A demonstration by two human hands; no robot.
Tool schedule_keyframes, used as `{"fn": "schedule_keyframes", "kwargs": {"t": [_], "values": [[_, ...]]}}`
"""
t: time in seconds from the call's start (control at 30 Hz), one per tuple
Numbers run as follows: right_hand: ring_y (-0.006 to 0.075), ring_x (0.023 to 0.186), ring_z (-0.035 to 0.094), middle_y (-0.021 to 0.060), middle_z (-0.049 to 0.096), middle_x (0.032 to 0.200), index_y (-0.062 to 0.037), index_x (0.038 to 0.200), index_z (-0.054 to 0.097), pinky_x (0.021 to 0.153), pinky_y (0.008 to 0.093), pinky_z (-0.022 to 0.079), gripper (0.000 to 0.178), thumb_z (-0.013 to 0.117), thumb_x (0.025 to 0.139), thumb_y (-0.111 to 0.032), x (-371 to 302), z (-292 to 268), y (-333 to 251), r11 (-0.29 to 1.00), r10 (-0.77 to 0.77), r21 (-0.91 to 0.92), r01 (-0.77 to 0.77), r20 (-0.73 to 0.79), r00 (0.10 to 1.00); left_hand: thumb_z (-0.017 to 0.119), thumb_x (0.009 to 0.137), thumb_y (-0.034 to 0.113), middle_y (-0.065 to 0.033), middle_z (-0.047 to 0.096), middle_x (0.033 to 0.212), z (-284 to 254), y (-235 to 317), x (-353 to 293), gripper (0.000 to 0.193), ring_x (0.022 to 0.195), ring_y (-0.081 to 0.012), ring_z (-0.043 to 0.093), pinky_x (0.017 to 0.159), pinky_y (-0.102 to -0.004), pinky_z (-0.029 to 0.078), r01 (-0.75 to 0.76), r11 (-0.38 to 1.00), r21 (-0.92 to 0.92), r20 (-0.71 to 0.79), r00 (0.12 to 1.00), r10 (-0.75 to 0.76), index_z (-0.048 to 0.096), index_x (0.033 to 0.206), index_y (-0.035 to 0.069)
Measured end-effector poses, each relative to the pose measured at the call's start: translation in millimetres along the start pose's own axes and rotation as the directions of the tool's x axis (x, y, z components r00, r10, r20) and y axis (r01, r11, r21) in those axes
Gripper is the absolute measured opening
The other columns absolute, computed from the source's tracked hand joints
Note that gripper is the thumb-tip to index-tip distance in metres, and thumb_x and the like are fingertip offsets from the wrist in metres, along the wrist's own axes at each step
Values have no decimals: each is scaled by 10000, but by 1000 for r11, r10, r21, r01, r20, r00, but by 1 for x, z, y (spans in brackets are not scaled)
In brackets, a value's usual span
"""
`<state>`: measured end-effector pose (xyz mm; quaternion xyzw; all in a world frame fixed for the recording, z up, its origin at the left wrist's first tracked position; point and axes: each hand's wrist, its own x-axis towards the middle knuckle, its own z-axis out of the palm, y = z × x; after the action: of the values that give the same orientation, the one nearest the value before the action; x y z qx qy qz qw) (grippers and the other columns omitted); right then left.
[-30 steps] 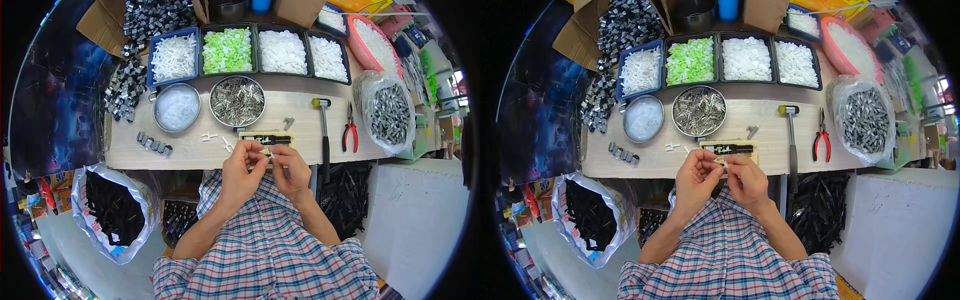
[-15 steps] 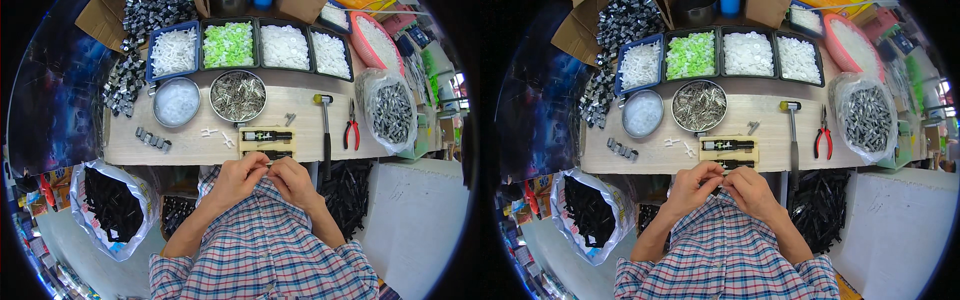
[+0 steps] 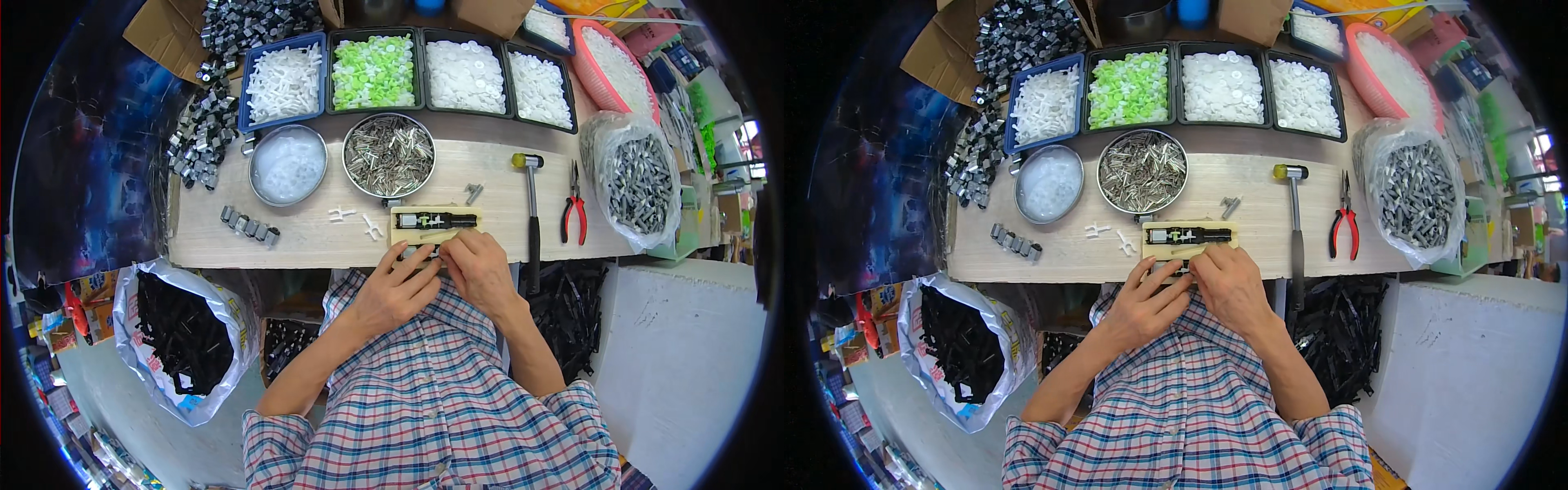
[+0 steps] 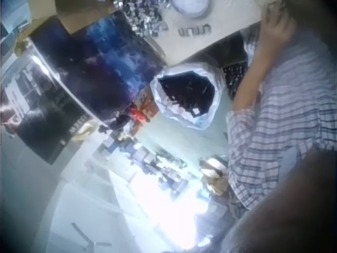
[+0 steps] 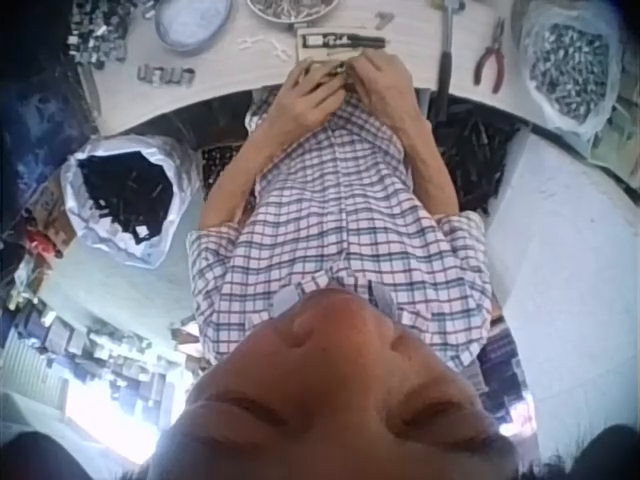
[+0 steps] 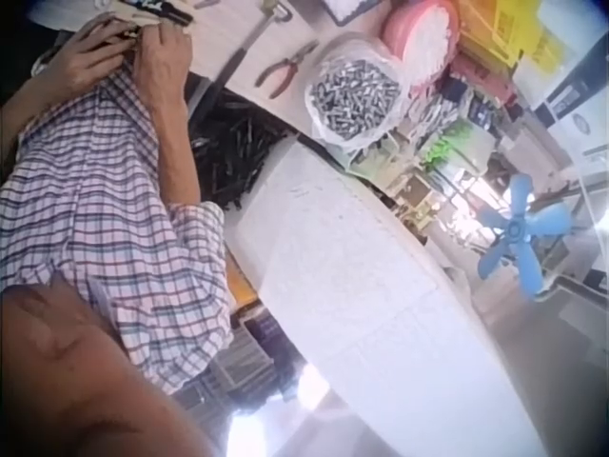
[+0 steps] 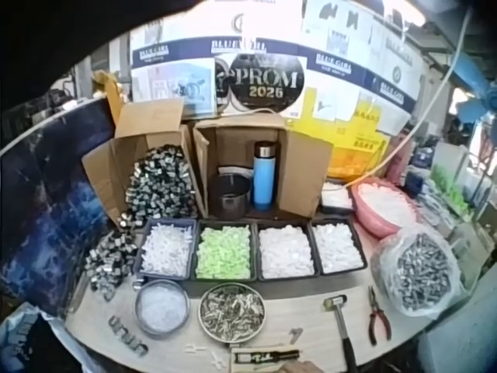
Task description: Assembling small electronic components at a factory workbench using hand tools like a hammer and pliers.
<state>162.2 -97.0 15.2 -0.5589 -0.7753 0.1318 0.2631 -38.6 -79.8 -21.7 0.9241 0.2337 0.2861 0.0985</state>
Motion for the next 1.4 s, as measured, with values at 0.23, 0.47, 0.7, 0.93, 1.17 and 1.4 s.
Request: {"fn": "schedule_keyframes", "kwargs": {"t": [0.23, 0.47, 0.7, 0.93, 1.17, 1.4], "values": [[325, 755, 589, 109, 600, 845, -34, 912, 633, 683, 411, 478, 137, 704, 797, -8, -1, 0, 3, 997, 34, 68, -34, 7, 999, 636, 845, 157, -46, 699, 1202, 5, 3, -2, 131, 1299, -267, 565, 1117, -526, 382, -47, 995, 93, 15, 999, 46, 699, 946, 102], [326, 779, 611, 121, 610, 847, -22, 929, 640, 695, 392, 498, 124, 690, 820, 10, 6, -9, 8, 982, 77, 165, -92, 96, 992, 602, 884, 212, -55, 640, 1308, 16, 19, -12, 271, 1380, -288, 483, 1132, -605, 299, 31, 951, 308, 41, 998, -46, 700, 1118, 117], [329, 1076, 615, 154, 624, 1178, -48, 1165, 675, 891, 367, 513, 408, 586, 809, 130, 32, -26, 61, 993, 112, -19, -115, -112, 987, 639, 891, 200, -43, 597, 1361, 33, 0, -25, 325, 1374, -282, 487, 1189, -642, 213, -74, 977, 199, -25, 996, 81, 639, 1212, 155], [333, 1016, 634, 138, 655, 1107, -27, 1109, 679, 869, 398, 519, 266, 651, 855, 48, 27, -14, 74, 988, 107, -103, -113, -64, 992, 682, 830, -20, -158, 672, 1109, -25, -56, 21, 230, 1020, -358, 647, 886, -454, 523, 414, 904, -104, -480, 775, -411, 659, 1054, 24], [222, 829, 627, 100, 652, 930, 16, 1112, 654, 780, 295, 494, 166, 621, 949, 11, 24, -13, 67, 927, 351, 204, -314, -179, 919, 663, 839, -53, -143, 646, 1003, -55, -62, 10, 234, 938, -333, 616, 813, -412, 524, 584, 808, 73, -291, 788, -543, 662, 1068, -7], [128, 816, 573, 60, 625, 912, 33, 1120, 680, 764, 242, 456, 173, 605, 965, 19, 14, -30, 42, 901, 346, 341, -270, -186, 920, 691, 822, -65, -166, 644, 986, -41, -78, -28, 227, 932, -347, 620, 776, -417, 513, 539, 834, 116, -210, 834, -510, 668, 1046, -39]]}}
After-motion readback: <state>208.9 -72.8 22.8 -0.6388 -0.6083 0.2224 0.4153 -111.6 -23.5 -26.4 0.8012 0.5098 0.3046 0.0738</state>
